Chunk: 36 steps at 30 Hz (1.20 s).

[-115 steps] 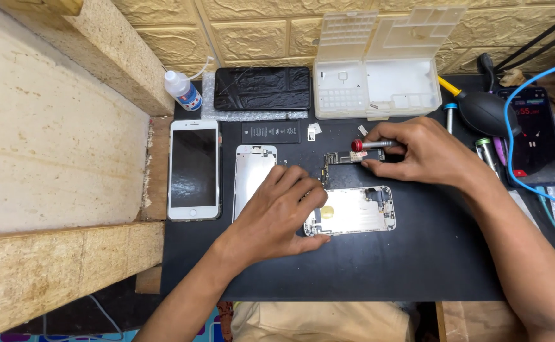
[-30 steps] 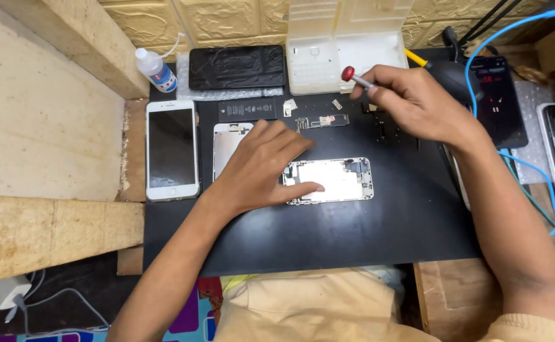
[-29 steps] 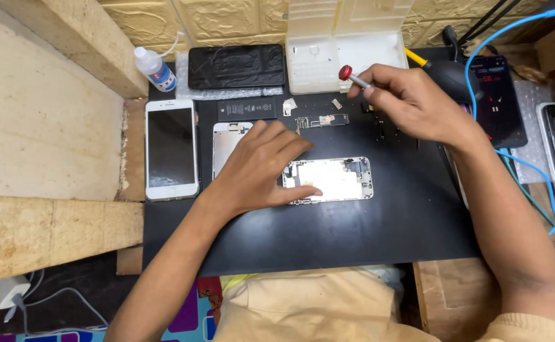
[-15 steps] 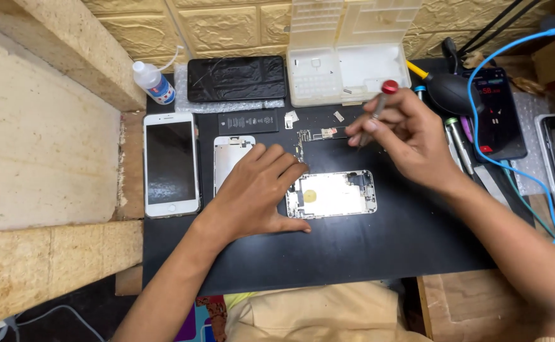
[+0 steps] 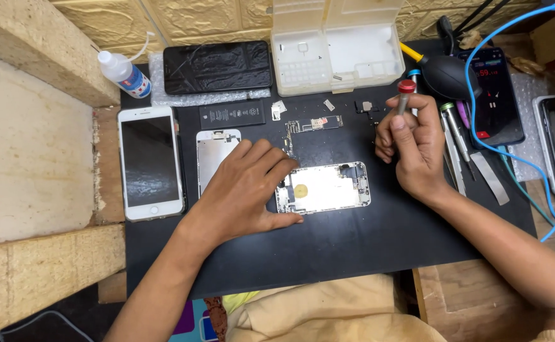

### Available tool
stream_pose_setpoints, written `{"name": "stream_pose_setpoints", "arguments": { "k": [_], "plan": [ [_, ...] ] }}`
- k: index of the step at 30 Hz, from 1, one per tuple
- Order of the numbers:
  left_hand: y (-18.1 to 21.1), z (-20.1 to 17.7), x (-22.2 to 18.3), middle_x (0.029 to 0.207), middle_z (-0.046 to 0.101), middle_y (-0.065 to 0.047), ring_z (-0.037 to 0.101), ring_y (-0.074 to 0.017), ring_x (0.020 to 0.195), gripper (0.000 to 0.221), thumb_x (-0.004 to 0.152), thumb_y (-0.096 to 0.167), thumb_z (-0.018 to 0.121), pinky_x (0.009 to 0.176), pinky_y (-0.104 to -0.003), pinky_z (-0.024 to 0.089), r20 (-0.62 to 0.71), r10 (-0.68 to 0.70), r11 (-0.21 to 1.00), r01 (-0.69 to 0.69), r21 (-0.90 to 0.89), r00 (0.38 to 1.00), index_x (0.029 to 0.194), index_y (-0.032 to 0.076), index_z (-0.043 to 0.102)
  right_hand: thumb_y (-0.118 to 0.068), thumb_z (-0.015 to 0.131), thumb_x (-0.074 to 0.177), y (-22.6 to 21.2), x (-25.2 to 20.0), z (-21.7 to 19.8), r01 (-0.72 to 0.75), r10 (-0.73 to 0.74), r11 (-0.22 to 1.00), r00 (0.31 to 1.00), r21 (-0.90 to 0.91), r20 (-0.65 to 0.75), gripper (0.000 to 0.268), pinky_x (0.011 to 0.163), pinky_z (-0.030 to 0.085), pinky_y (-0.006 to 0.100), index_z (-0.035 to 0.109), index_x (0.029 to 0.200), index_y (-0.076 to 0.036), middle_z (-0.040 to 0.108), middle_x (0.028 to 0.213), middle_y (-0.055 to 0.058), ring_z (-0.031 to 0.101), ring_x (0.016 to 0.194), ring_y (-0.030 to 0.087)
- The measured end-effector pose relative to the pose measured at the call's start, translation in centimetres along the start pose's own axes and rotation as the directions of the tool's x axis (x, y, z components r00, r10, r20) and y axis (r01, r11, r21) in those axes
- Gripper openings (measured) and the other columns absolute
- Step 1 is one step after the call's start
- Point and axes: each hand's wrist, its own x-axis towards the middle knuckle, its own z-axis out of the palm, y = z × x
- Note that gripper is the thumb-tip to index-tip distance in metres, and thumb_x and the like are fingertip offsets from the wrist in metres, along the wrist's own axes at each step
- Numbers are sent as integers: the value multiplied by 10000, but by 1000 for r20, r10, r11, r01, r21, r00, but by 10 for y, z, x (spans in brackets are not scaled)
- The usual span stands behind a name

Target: Using a screwdriver and tweezers to detach flex cables and remove screws from a mobile phone's internal components.

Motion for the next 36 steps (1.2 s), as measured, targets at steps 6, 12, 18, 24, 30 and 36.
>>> {"name": "stream_pose_setpoints", "arguments": {
  "k": [6, 12, 18, 24, 30, 36],
  "plan": [
    [3, -1, -1, 947, 692, -154, 573, -292, 911, 743, 652, 529, 922, 760, -382, 410, -13, -19, 1000, 18, -15, 1000, 1123, -11, 728, -174, 301, 1172, 9, -5, -1, 84, -83, 996, 993, 9, -79, 246, 480, 412, 246, 303, 1346, 0, 358, 700, 69, 353, 546, 136],
    [4, -3, 1, 948, 699, -156, 571, -287, 901, 727, 641, 482, 928, 763, -376, 412, 9, -57, 997, 57, -47, 998, 1137, -11, 729, -206, 313, 1121, 13, -7, 1, 125, -122, 992, 986, 27, -113, 249, 456, 378, 253, 321, 1281, -16, 352, 669, 50, 344, 525, 128],
    [5, -4, -1, 945, 697, -164, 575, -295, 900, 732, 638, 475, 925, 764, -383, 418, 15, -52, 997, 53, -59, 999, 1142, -16, 720, -182, 325, 1112, 16, -9, 0, 145, -140, 989, 975, 21, -171, 258, 452, 390, 268, 304, 1298, -5, 355, 662, 68, 360, 509, 142],
    [3, -4, 0, 946, 701, -172, 571, -298, 911, 741, 654, 494, 913, 771, -381, 419, 31, -42, 998, 43, -44, 999, 1146, -26, 723, -189, 347, 1105, 12, -5, 0, 160, -150, 987, 960, 23, -237, 267, 441, 421, 280, 290, 1304, -20, 382, 653, 95, 396, 487, 166],
    [2, -2, -1, 962, 710, -182, 570, -299, 918, 733, 664, 500, 902, 777, -387, 418, 58, -53, 996, 57, -67, 997, 1133, -35, 730, -147, 348, 1120, 2, -4, 3, 192, -180, 981, 944, 16, -275, 249, 483, 524, 352, 268, 1322, -26, 481, 687, 167, 548, 501, 265],
    [-2, 3, -7, 1033, 590, -93, 507, -287, 941, 740, 784, 644, 828, 803, -418, 411, 6, 84, 994, -84, 69, 996, 1139, 15, 666, -154, 423, 1155, -24, -2, 13, 159, -170, 985, 965, -72, -201, 213, 751, 599, 457, 227, 1228, -113, 639, 960, 364, 648, 700, 414]
  ]
}}
